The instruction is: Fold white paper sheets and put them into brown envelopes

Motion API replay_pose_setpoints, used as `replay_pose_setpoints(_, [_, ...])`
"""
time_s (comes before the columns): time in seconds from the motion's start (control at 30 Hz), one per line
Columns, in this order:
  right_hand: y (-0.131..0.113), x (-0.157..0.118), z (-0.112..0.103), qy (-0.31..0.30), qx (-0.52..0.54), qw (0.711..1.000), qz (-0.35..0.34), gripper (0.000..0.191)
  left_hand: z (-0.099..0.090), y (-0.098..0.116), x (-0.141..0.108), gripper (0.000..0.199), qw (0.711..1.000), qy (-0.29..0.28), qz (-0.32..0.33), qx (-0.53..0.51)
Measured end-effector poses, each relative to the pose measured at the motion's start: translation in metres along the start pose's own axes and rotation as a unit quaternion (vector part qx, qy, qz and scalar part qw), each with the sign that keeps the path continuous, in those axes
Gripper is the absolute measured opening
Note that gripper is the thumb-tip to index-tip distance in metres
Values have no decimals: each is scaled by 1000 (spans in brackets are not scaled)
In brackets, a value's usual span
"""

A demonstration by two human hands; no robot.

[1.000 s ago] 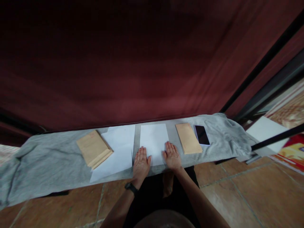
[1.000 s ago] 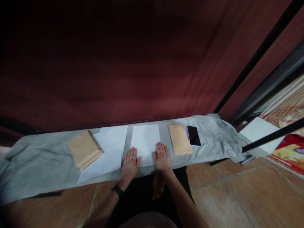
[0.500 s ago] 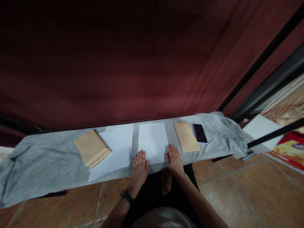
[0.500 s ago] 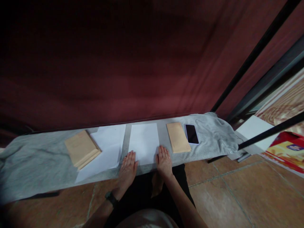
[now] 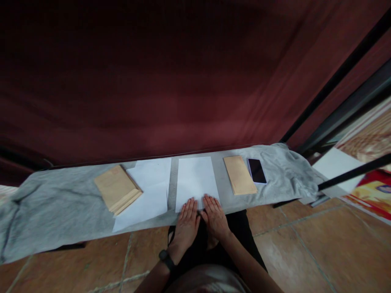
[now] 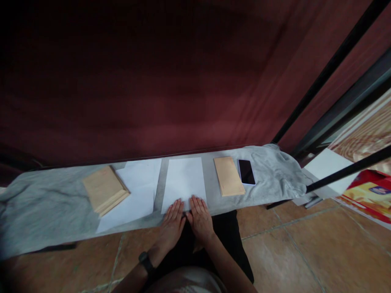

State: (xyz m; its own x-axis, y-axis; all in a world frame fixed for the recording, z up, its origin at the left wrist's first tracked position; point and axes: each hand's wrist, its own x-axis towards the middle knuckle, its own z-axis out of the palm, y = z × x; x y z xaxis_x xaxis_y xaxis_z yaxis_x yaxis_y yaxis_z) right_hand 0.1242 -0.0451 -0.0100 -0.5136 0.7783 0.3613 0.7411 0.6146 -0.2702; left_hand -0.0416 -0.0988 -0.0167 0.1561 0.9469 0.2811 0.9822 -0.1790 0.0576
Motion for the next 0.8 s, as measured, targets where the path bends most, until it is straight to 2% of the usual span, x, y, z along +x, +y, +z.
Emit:
replay_pose_setpoints(0.53, [39,-29,-15,12,-59,998,33,58,-10,-19,-21,63,998,33,-53,-3])
replay_pose_setpoints(0.8, [45,-34,-15,13,-69,997,41,59,-11,-25,-29,65,997,39,-68,6])
